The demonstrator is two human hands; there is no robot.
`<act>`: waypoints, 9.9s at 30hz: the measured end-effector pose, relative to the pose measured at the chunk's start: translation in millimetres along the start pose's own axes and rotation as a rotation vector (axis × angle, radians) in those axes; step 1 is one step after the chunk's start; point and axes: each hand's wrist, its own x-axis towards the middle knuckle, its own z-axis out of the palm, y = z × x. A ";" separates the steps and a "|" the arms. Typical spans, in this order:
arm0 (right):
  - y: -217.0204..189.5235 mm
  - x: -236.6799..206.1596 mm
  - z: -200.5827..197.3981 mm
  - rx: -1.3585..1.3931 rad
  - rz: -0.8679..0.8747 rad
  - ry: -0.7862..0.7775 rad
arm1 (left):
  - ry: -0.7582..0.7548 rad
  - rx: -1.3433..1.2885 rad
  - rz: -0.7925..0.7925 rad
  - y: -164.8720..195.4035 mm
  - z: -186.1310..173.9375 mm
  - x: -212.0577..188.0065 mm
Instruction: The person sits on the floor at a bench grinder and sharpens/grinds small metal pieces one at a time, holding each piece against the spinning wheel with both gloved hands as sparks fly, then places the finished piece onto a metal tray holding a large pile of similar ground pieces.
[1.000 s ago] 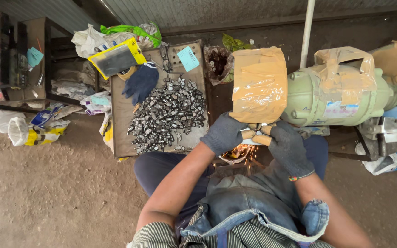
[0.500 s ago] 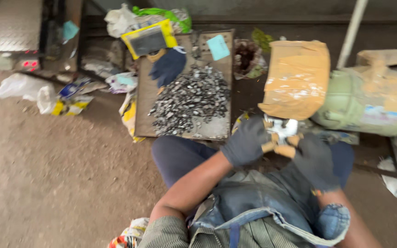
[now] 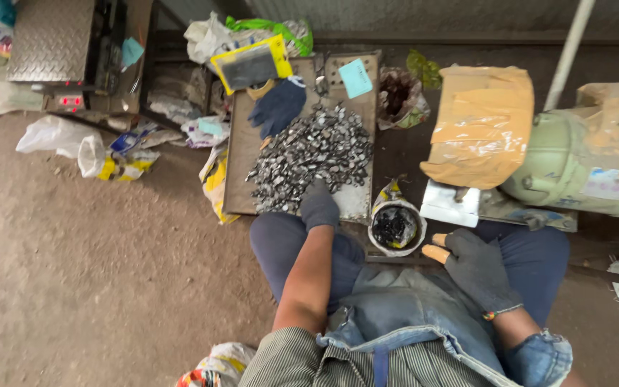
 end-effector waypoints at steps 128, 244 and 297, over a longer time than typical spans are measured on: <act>-11.9 -7.7 -17.7 1.496 0.358 -0.285 | -0.546 -1.173 0.714 59.7 -6.9 -122.1; 26.7 61.1 -46.6 0.050 -0.104 0.298 | -0.191 -0.265 1.198 111.7 32.1 -12.9; 26.9 55.0 -43.0 0.022 0.079 0.204 | -0.133 -0.414 1.150 104.4 19.9 -33.8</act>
